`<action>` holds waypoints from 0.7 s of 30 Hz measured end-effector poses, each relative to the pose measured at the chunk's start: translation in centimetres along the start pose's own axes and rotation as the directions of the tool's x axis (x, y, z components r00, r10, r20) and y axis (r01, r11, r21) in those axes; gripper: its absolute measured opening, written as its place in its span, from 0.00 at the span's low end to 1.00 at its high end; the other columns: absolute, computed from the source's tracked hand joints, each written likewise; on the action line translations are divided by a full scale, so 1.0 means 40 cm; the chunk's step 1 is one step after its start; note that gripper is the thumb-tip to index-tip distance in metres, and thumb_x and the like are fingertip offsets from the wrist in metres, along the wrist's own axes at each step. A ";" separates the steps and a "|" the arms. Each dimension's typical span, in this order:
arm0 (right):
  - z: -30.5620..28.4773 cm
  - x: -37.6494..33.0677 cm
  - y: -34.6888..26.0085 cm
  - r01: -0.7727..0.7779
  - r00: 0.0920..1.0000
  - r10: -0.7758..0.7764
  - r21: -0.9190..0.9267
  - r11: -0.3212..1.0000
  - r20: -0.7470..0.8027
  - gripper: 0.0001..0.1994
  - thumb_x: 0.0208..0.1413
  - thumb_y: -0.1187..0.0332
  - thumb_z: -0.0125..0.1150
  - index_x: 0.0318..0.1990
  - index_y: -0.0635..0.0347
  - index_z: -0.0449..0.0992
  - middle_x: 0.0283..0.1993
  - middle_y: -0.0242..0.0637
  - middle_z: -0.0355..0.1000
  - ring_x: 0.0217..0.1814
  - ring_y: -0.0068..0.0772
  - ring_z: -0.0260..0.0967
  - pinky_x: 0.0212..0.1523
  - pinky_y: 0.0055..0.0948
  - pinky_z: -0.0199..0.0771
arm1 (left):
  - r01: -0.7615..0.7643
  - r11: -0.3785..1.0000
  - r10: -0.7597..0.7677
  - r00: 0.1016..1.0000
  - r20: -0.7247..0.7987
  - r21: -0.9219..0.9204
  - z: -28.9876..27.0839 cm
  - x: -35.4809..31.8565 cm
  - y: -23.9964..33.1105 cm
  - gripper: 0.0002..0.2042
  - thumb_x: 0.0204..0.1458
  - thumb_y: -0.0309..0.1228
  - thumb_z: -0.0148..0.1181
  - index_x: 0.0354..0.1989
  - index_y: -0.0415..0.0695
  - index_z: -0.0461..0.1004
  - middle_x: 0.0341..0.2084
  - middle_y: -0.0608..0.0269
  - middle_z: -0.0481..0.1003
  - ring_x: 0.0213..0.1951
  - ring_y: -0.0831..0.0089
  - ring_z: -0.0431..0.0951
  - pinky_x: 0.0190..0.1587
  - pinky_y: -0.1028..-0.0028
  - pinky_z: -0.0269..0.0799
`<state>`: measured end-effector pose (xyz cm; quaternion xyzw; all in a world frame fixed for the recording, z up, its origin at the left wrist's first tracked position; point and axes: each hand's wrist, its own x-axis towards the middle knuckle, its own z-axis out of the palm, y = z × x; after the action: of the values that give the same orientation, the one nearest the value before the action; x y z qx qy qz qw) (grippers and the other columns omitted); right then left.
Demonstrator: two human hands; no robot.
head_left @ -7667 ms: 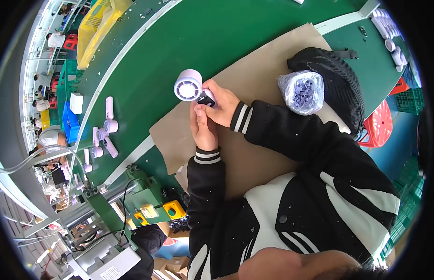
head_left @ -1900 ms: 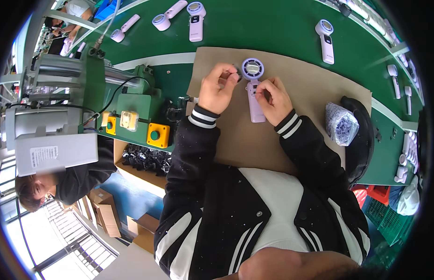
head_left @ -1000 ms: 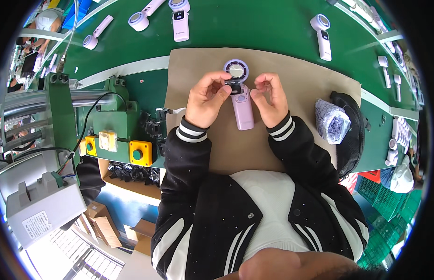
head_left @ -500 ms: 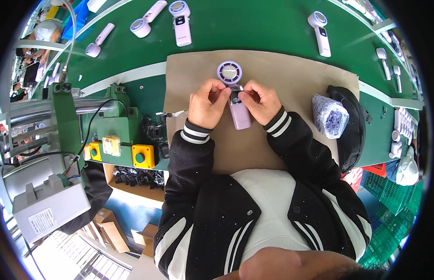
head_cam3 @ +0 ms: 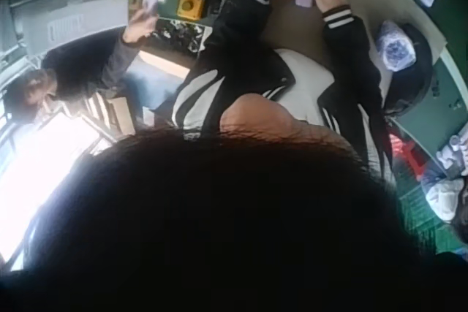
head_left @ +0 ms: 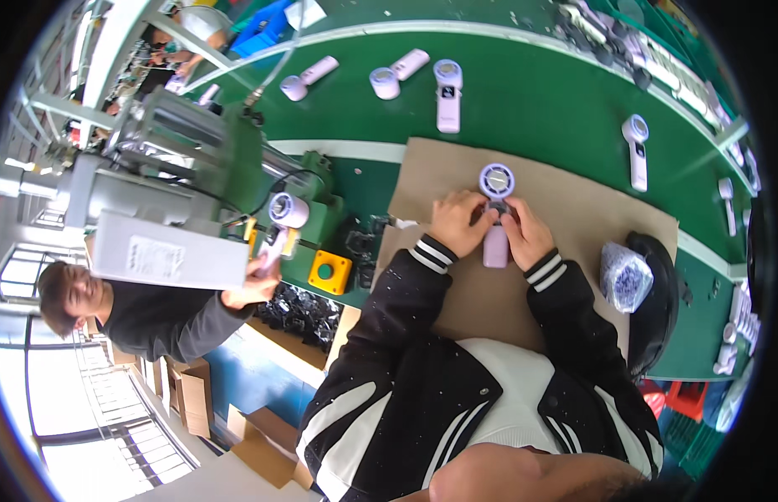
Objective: The person assembles handheld fans by picking up fan bodies from the workstation, inserting small components into each one by hand, and placing the assembled fans onto the conveyor belt.
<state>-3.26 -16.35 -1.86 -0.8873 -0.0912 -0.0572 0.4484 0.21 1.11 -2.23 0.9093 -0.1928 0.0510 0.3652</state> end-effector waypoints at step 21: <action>-0.005 0.016 0.084 0.191 0.981 -0.159 0.427 0.884 -0.109 0.19 0.60 0.71 0.52 0.58 0.66 0.64 0.49 0.43 0.71 0.45 0.32 0.68 0.50 0.26 0.66 | -0.198 0.800 0.099 0.975 -0.201 -0.567 0.017 -0.007 0.055 0.14 0.49 0.23 0.58 0.45 0.39 0.68 0.31 0.59 0.72 0.28 0.71 0.69 0.35 0.74 0.68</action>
<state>-1.92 -18.41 -4.26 -0.7501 -0.1654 -0.1068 0.6313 -0.93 -0.74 -1.37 0.7282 -0.2396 0.0915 0.6356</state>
